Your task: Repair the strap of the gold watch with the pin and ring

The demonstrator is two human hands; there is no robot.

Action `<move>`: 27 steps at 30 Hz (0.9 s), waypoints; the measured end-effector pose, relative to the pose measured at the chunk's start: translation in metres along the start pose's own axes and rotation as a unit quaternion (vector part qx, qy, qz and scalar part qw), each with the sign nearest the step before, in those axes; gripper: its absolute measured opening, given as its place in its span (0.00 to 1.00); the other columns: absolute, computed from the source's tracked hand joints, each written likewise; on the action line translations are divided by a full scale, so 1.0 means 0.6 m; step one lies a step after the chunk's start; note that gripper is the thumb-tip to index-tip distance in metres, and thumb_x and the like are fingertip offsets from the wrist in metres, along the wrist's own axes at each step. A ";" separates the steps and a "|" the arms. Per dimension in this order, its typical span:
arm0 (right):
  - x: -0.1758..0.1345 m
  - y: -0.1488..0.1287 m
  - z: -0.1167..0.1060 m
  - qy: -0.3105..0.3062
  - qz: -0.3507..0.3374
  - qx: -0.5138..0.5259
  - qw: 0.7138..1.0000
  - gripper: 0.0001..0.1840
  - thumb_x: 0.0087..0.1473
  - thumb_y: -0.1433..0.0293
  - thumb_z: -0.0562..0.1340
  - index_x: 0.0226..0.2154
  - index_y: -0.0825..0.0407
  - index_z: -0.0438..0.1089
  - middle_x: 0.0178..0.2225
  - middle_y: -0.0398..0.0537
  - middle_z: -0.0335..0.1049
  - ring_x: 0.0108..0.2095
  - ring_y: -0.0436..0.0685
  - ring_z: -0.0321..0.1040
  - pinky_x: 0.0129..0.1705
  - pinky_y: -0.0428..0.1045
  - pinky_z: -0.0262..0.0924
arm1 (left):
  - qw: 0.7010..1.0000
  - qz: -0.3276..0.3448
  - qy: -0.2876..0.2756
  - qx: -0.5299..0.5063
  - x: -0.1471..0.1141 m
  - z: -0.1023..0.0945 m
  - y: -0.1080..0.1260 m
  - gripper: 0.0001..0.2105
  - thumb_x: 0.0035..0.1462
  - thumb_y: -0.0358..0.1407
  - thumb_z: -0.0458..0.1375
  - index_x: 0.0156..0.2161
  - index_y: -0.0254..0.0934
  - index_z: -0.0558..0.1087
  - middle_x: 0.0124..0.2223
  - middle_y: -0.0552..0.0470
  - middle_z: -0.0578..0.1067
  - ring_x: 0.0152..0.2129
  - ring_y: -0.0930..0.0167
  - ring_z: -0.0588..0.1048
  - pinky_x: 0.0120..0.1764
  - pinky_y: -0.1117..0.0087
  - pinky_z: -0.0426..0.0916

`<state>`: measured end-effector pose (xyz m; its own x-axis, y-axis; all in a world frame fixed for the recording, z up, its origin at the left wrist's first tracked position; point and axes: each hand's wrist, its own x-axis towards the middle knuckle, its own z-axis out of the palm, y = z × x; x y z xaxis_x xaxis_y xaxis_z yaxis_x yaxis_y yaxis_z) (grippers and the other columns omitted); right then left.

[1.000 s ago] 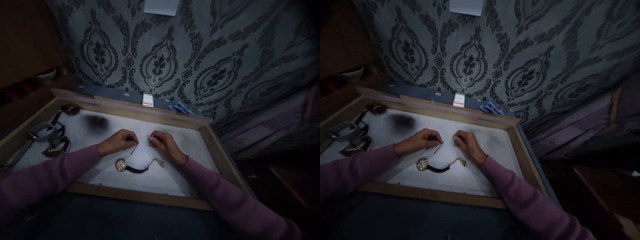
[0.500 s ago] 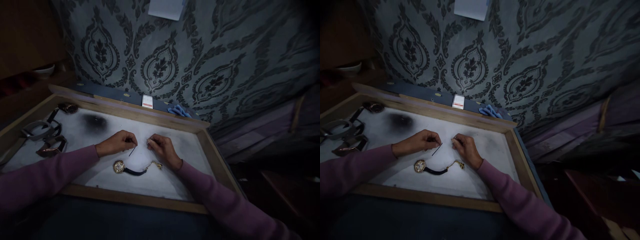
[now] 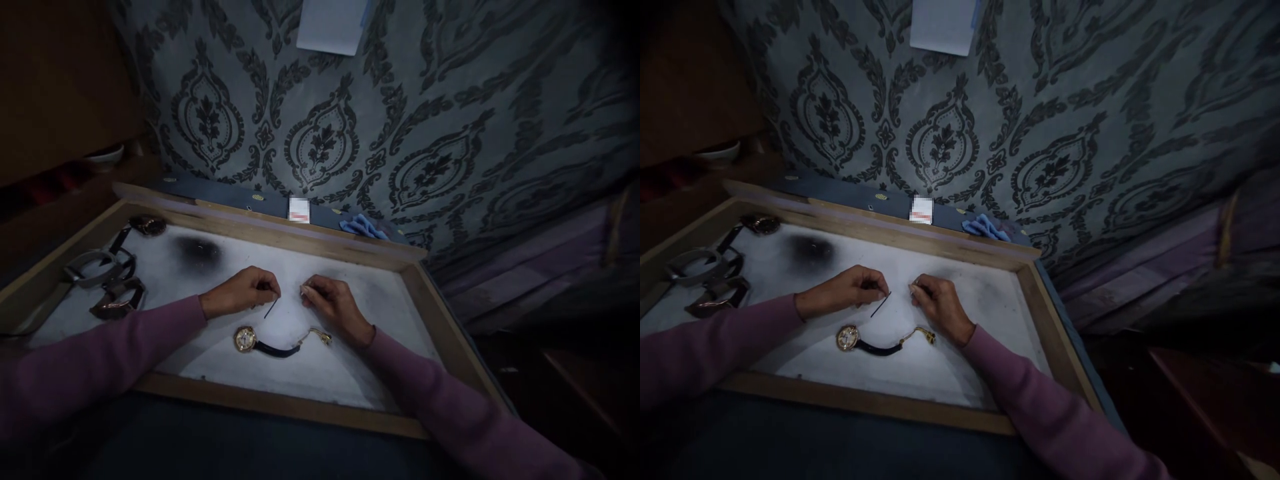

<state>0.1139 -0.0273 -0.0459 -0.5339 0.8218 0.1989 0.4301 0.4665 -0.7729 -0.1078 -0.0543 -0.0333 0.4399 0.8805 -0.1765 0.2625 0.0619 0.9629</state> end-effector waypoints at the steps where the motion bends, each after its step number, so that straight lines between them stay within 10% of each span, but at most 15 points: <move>1: 0.000 0.000 -0.001 -0.002 -0.001 -0.003 1.000 0.15 0.59 0.65 0.57 0.22 0.52 0.67 0.20 0.44 0.69 0.23 0.51 0.62 0.26 0.46 0.55 | 1.000 -0.001 0.001 -0.001 0.000 0.000 -0.001 0.06 0.50 0.34 0.57 0.31 0.32 0.72 0.21 0.59 0.64 0.17 0.79 0.60 0.21 0.78 0.56; 18: 0.001 0.007 -0.013 0.000 -0.072 -0.100 0.992 0.17 0.60 0.64 0.55 0.21 0.51 0.62 0.21 0.44 0.63 0.23 0.51 0.60 0.28 0.46 0.52 | 0.999 0.025 0.026 0.014 -0.007 0.006 -0.004 0.09 0.53 0.37 0.56 0.34 0.31 0.71 0.21 0.60 0.62 0.18 0.78 0.60 0.22 0.77 0.56; 27: 0.004 0.004 -0.021 -0.038 -0.106 -0.090 0.990 0.16 0.59 0.68 0.55 0.21 0.51 0.62 0.20 0.42 0.64 0.22 0.51 0.59 0.28 0.46 0.51 | 0.902 0.109 0.150 0.390 -0.030 -0.016 -0.015 0.09 0.61 0.31 0.48 0.39 0.31 0.71 0.36 0.46 0.74 0.33 0.69 0.72 0.38 0.69 0.66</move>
<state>0.1230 -0.0202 -0.0397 -0.6758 0.6759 0.2940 0.4219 0.6818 -0.5976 -0.1264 -0.0662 -0.0368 0.3321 0.9268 0.1755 0.7743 -0.3741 0.5104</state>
